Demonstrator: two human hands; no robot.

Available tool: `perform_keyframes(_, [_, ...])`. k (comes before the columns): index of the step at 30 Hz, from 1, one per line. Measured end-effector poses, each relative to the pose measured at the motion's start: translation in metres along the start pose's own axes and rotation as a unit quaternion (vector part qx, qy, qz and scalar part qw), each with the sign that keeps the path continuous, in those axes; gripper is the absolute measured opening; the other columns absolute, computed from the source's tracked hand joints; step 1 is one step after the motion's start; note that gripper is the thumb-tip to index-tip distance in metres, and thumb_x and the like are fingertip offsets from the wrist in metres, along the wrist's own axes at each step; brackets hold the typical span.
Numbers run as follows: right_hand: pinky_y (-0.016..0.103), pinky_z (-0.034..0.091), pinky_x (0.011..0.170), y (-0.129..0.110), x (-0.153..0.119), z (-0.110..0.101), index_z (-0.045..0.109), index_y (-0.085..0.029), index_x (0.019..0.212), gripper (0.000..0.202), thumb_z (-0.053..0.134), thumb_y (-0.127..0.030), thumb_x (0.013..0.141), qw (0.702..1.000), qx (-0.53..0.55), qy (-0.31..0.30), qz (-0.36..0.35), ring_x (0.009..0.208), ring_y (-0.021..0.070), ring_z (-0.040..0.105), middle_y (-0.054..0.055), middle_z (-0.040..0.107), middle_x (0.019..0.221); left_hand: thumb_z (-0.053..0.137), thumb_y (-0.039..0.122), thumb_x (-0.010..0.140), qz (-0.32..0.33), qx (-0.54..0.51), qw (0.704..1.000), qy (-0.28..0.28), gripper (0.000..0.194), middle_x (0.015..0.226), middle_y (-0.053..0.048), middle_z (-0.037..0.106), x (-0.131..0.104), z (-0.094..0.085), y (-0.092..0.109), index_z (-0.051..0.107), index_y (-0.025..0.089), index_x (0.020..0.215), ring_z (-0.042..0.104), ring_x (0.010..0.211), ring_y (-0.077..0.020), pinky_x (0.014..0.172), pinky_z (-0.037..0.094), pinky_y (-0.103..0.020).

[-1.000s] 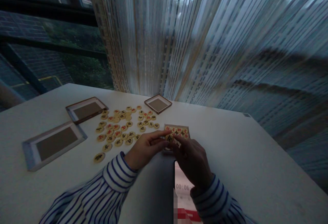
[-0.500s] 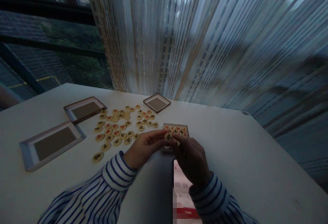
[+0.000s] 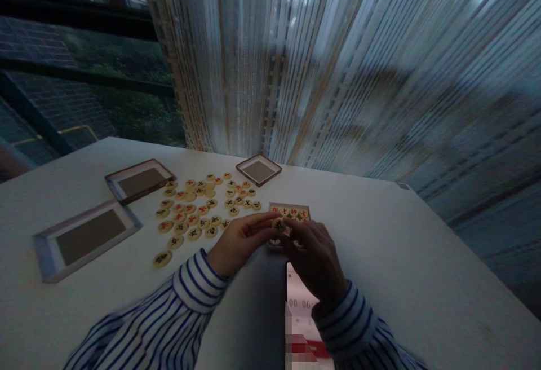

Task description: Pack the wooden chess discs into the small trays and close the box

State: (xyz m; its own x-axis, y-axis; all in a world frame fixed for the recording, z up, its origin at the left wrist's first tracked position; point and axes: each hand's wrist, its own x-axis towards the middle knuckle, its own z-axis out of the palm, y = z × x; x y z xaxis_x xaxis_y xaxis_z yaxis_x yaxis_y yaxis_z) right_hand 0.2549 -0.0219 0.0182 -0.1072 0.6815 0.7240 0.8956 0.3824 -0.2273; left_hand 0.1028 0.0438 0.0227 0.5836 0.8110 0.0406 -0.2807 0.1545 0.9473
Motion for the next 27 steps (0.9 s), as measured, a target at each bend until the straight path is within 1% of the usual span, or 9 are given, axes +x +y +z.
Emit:
perform_keyframes(3, [0.032, 0.045, 0.068, 0.001, 0.000, 0.000, 0.058, -0.017, 0.102, 0.021, 0.055, -0.026, 0.083, 1.000, -0.001, 0.005, 0.004, 0.072, 0.0165, 0.056, 0.005, 0.063, 0.077, 0.075, 0.025, 0.061, 0.000, -0.010, 1.000, 0.002, 0.033, 0.077, -0.003, 0.072, 0.002, -0.001, -0.002, 0.066, 0.015, 0.091, 0.066, 0.078, -0.0168, 0.075, 0.051, -0.028])
perform_keyframes(7, [0.034, 0.046, 0.073, 0.002, 0.003, -0.003, 0.057, -0.019, 0.105, 0.024, 0.056, -0.028, 0.082, 1.000, 0.023, 0.002, 0.004, 0.084, 0.0187, 0.057, 0.008, 0.064, 0.091, 0.077, 0.025, 0.058, -0.004, -0.022, 1.000, -0.003, 0.034, 0.081, -0.005, 0.072, 0.004, -0.001, -0.003, 0.066, 0.014, 0.088, 0.066, 0.080, -0.0180, 0.079, 0.050, -0.031])
perform_keyframes(11, [0.034, 0.046, 0.075, 0.004, 0.012, -0.005, 0.056, -0.021, 0.108, 0.025, 0.054, -0.027, 0.084, 0.996, 0.052, -0.065, -0.010, 0.088, 0.0186, 0.058, 0.007, 0.064, 0.098, 0.077, 0.025, 0.058, 0.002, -0.027, 1.000, -0.005, 0.034, 0.084, -0.005, 0.072, 0.004, -0.002, -0.001, 0.067, 0.015, 0.089, 0.066, 0.084, -0.0194, 0.083, 0.049, -0.034])
perform_keyframes(15, [0.033, 0.044, 0.077, 0.009, 0.026, -0.010, 0.055, -0.019, 0.108, 0.025, 0.053, -0.028, 0.084, 0.990, 0.053, -0.121, -0.045, 0.089, 0.0180, 0.060, 0.008, 0.066, 0.097, 0.078, 0.029, 0.054, 0.012, -0.023, 1.000, 0.002, 0.037, 0.086, -0.006, 0.072, 0.006, -0.004, 0.000, 0.068, 0.014, 0.087, 0.066, 0.085, -0.0208, 0.084, 0.049, -0.036])
perform_keyframes(17, [0.032, 0.043, 0.077, 0.010, 0.036, -0.014, 0.055, -0.017, 0.108, 0.027, 0.054, -0.028, 0.084, 0.983, 0.039, -0.159, -0.080, 0.089, 0.0175, 0.061, 0.009, 0.067, 0.096, 0.077, 0.032, 0.055, 0.010, -0.016, 1.000, 0.022, 0.041, 0.085, -0.007, 0.072, 0.006, -0.005, 0.000, 0.067, 0.014, 0.090, 0.066, 0.081, -0.0199, 0.082, 0.050, -0.036])
perform_keyframes(18, [0.030, 0.043, 0.074, 0.011, 0.042, -0.016, 0.057, -0.016, 0.104, 0.024, 0.053, -0.027, 0.084, 0.982, 0.023, -0.170, -0.082, 0.084, 0.0170, 0.062, 0.009, 0.068, 0.092, 0.076, 0.033, 0.057, 0.008, -0.008, 0.999, 0.037, 0.042, 0.083, -0.006, 0.072, 0.007, -0.006, 0.001, 0.066, 0.013, 0.092, 0.066, 0.078, -0.0192, 0.081, 0.050, -0.036])
perform_keyframes(22, [0.027, 0.042, 0.069, 0.011, 0.064, -0.023, 0.062, -0.018, 0.097, 0.020, 0.053, -0.029, 0.083, 0.962, -0.039, -0.266, -0.038, 0.075, 0.0158, 0.063, 0.004, 0.069, 0.081, 0.070, 0.035, 0.063, 0.017, 0.047, 0.992, 0.112, 0.038, 0.077, -0.006, 0.071, 0.009, -0.010, 0.001, 0.064, 0.012, 0.093, 0.065, 0.071, -0.0167, 0.077, 0.050, -0.034])
perform_keyframes(24, [0.025, 0.041, 0.066, 0.012, 0.071, -0.023, 0.062, -0.019, 0.097, 0.020, 0.053, -0.030, 0.082, 0.953, -0.055, -0.297, -0.016, 0.073, 0.0153, 0.063, 0.003, 0.069, 0.079, 0.067, 0.033, 0.066, 0.029, 0.081, 0.985, 0.147, 0.032, 0.078, -0.007, 0.070, 0.010, -0.013, 0.001, 0.064, 0.012, 0.090, 0.064, 0.071, -0.0163, 0.075, 0.050, -0.032])
perform_keyframes(27, [0.024, 0.041, 0.065, 0.015, 0.073, -0.019, 0.062, -0.019, 0.098, 0.021, 0.052, -0.029, 0.083, 0.940, -0.057, -0.337, -0.011, 0.075, 0.0153, 0.062, 0.004, 0.068, 0.083, 0.063, 0.029, 0.068, 0.035, 0.118, 0.977, 0.175, 0.027, 0.081, -0.008, 0.069, 0.012, -0.016, 0.001, 0.064, 0.012, 0.089, 0.064, 0.071, -0.0159, 0.073, 0.050, -0.031])
